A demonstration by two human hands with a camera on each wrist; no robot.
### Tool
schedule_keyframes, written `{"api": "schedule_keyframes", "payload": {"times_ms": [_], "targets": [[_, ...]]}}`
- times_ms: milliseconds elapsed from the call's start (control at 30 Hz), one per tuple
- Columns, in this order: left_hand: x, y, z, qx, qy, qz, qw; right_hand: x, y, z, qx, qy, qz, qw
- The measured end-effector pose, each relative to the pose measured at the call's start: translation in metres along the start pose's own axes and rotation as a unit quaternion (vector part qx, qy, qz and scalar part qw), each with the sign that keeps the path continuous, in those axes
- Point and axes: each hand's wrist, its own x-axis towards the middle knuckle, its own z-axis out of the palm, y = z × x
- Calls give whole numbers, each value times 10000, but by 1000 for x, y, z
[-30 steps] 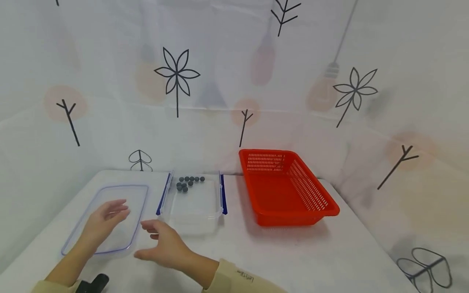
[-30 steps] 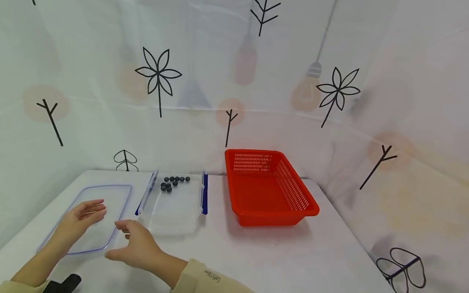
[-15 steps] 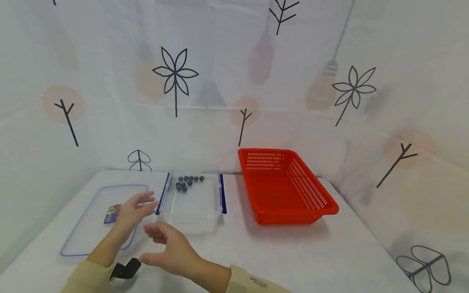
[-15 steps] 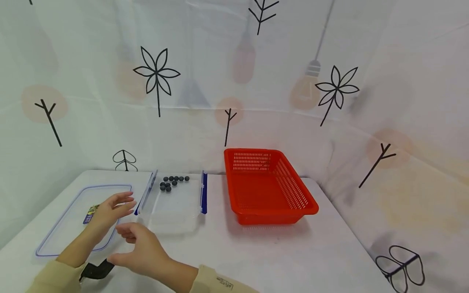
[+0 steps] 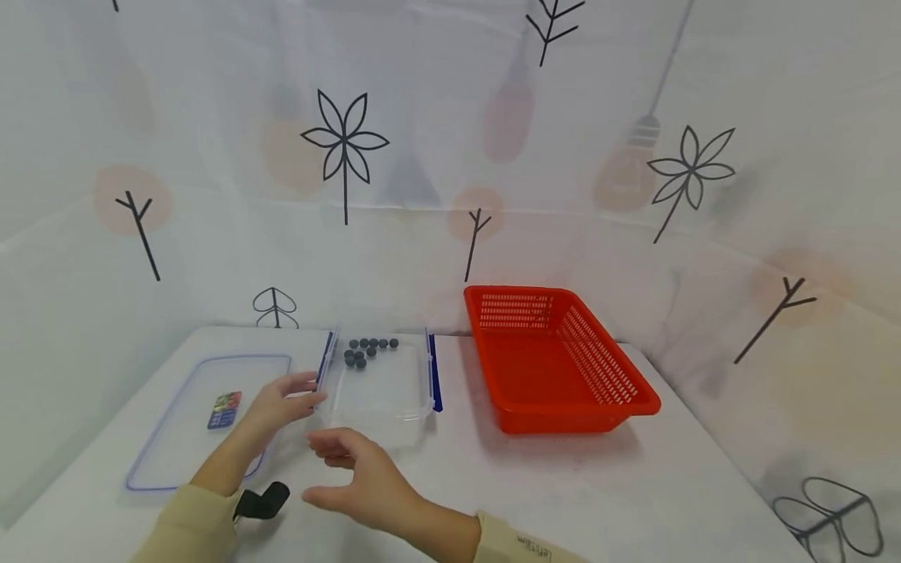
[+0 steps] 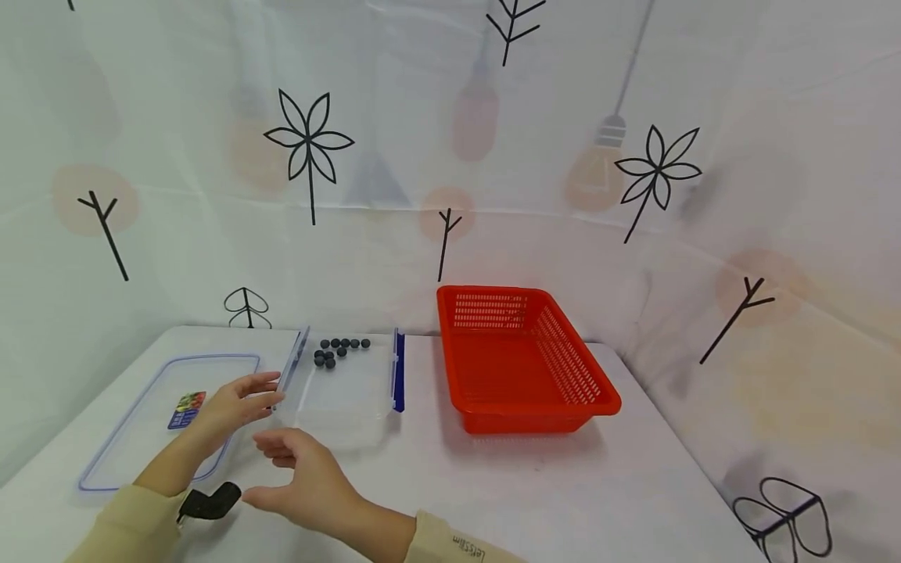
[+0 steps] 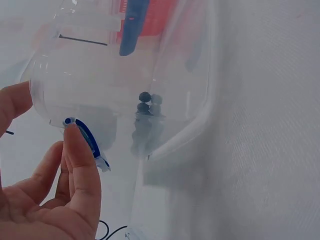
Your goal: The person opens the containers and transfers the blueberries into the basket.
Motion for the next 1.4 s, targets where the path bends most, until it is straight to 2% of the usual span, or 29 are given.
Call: {"api": "schedule_keyframes", "payload": {"times_ms": [67, 200, 567, 733, 1000, 1400], "targets": [[1, -1, 0, -100, -116, 19, 9999, -1, 0, -5, 77, 19, 99, 9999], [3, -3, 2, -225, -127, 80, 9996, -1, 0, -18, 295, 82, 443, 9985], [9, -4, 10, -475, -112, 85, 9988, 16, 3, -55, 173, 794, 776, 9937], [8, -4, 12, -619, -72, 102, 9980, 28, 7, -68, 90, 1011, 939, 9904], [6, -7, 11, -1033, 67, -146, 9945, 49, 12, -78, 178, 1245, 920, 9878], [3, -4, 7, -1240, 87, -215, 9920, 90, 16, -96, 223, 1686, 1260, 9773]]}}
